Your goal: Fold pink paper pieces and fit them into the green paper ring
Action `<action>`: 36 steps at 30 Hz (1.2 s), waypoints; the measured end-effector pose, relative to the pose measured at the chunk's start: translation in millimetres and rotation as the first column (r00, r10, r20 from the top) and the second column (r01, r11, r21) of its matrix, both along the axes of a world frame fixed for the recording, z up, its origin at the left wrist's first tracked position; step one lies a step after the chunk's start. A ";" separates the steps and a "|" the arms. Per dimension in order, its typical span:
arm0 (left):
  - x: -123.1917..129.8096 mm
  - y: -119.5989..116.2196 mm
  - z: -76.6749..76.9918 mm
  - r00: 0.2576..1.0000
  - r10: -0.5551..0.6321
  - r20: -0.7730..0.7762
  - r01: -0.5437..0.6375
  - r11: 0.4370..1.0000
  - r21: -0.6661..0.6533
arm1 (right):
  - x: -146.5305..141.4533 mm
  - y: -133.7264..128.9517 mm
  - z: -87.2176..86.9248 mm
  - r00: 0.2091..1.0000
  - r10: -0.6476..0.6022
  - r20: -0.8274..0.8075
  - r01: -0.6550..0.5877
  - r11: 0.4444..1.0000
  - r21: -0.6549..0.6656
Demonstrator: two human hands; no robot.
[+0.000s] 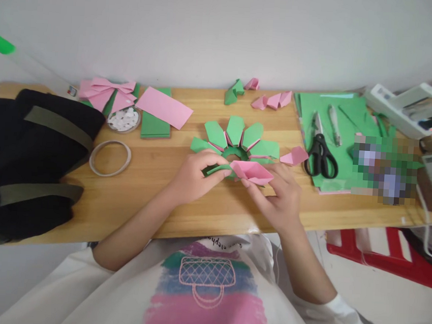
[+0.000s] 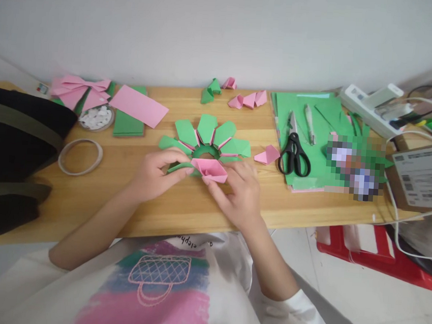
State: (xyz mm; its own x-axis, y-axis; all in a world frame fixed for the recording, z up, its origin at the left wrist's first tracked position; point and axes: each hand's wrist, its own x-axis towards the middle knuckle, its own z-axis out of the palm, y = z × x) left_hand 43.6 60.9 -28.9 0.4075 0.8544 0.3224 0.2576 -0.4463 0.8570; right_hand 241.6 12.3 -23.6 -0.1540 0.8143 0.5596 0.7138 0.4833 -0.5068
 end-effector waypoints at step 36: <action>4.1 -5.2 -7.0 1.000 -0.028 -0.003 0.028 0.989 0.146 | -22.6 -6.4 -0.6 0.908 -0.369 -0.198 0.349 0.928 -0.129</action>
State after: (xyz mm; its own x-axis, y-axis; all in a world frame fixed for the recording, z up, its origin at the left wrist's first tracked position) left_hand 47.6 55.7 -35.9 0.4310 0.7864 0.4425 0.2435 -0.5736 0.7821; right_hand 219.0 5.9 -24.2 0.2740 0.8394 0.4694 0.6994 0.1610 -0.6963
